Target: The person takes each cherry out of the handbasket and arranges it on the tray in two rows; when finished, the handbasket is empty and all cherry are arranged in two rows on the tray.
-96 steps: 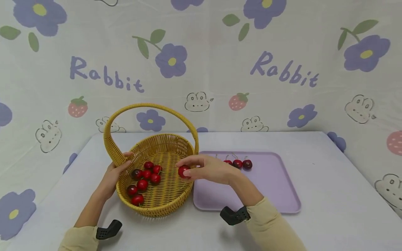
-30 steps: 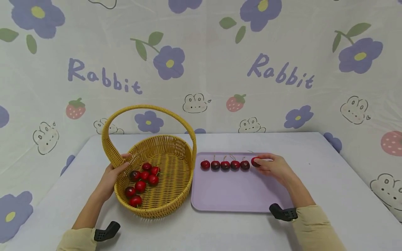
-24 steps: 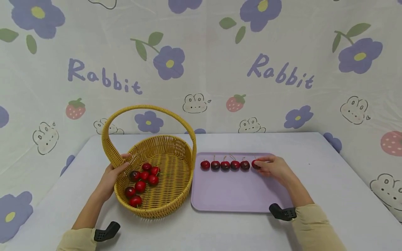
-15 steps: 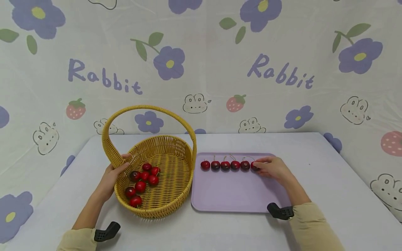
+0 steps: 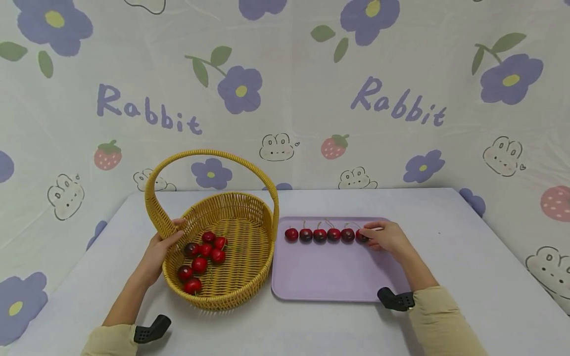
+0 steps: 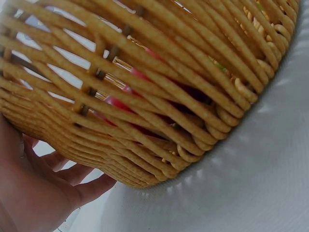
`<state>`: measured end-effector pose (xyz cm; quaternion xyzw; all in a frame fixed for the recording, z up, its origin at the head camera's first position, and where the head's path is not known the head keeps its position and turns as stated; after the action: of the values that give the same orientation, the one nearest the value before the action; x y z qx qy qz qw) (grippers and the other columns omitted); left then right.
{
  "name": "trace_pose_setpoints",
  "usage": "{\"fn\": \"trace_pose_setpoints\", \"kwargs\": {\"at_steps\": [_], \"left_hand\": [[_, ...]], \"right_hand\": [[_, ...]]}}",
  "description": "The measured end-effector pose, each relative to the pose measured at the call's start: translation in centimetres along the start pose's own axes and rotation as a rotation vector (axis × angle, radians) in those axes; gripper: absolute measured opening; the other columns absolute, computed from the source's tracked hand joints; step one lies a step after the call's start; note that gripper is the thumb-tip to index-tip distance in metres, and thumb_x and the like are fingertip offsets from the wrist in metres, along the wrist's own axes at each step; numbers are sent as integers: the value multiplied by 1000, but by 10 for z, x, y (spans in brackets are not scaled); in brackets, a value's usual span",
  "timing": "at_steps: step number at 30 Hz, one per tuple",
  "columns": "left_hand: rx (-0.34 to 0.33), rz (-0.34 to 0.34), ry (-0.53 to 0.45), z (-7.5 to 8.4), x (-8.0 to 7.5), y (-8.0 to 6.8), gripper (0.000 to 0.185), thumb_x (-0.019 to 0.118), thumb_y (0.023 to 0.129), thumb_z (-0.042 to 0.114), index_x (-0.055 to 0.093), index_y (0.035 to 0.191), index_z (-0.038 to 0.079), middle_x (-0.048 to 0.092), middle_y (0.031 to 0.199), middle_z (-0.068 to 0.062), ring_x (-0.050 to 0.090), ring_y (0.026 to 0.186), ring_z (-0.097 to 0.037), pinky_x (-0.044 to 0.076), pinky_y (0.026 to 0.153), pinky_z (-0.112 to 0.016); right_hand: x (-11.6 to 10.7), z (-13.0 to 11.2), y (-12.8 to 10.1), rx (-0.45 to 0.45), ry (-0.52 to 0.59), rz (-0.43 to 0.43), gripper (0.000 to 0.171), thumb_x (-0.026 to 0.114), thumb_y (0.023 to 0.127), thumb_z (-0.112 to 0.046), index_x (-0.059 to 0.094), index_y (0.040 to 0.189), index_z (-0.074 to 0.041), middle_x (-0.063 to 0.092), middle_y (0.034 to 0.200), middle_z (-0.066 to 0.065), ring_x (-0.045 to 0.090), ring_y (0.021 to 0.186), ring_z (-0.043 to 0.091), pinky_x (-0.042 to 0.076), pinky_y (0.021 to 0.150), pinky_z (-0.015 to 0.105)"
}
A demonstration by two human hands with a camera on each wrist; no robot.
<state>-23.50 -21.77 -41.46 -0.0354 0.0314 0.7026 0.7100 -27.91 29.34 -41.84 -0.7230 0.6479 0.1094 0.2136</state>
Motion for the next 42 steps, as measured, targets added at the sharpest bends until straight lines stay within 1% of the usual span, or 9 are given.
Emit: {"fn": "trace_pose_setpoints", "kwargs": {"at_steps": [14,17,22,27,32,34,37,39,42], "left_hand": [[2,1,7,-1,0,0,41,41,103,17,35,141,3,32,146,-17,28,132,-28,15,109,-46],[2,3,7,-1,0,0,41,41,103,16,35,141,3,32,146,-16,29,132,-28,16,109,-46],[-3,5,5,0,0,0,40,41,103,16,35,141,3,32,146,-17,29,131,-27,16,109,-45],[-7,4,2,0,0,0,41,40,103,17,35,141,4,32,145,-17,29,130,-27,16,109,-45],[-6,5,3,-1,0,1,40,40,103,16,35,141,3,33,144,-17,30,129,-27,16,108,-45],[-4,6,3,-1,1,1,41,41,103,16,36,141,3,34,144,-17,31,129,-27,17,108,-44],[2,7,4,-1,1,1,41,42,102,16,36,141,2,35,143,-17,32,127,-26,18,107,-43],[5,7,7,-1,1,1,40,42,102,16,37,140,3,36,142,-17,32,126,-26,19,106,-43],[6,9,7,-1,0,1,40,42,102,16,37,140,3,36,141,-17,33,125,-25,20,105,-42]], "right_hand": [[-2,4,3,-5,49,-12,41,65,91,-15,54,114,17,65,88,2,62,74,10,53,67,25],[-1,3,2,0,41,-9,42,64,92,-17,53,115,17,65,89,3,62,75,10,53,67,25],[1,0,-1,12,0,1,48,59,95,-20,48,123,17,64,98,10,62,78,11,53,68,25],[-1,-4,-3,30,-35,11,49,56,97,-23,46,125,16,61,102,15,61,80,13,53,68,26],[-8,-10,-8,63,-81,17,57,51,99,-32,41,130,14,58,110,25,61,86,20,52,72,29],[-12,-15,-10,58,-108,-4,63,49,99,-39,39,133,13,54,117,29,61,93,25,52,75,31],[-18,-23,-14,9,-107,-67,67,47,99,-43,36,135,13,50,124,31,58,103,32,51,81,33],[-19,-29,-15,-30,-70,-129,66,47,99,-42,36,136,12,50,124,31,56,108,35,50,84,34],[-16,-36,-16,-76,18,-230,61,46,101,-36,36,136,12,51,123,28,55,109,32,49,87,33]]}}
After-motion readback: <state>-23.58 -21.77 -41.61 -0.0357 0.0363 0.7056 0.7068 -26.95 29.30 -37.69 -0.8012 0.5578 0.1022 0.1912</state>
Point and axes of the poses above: each hand's wrist, its own y-axis towards the middle knuckle, its own x-axis out of the palm, z = x × y, the point moved 1 cm from there along y, towards the middle knuckle
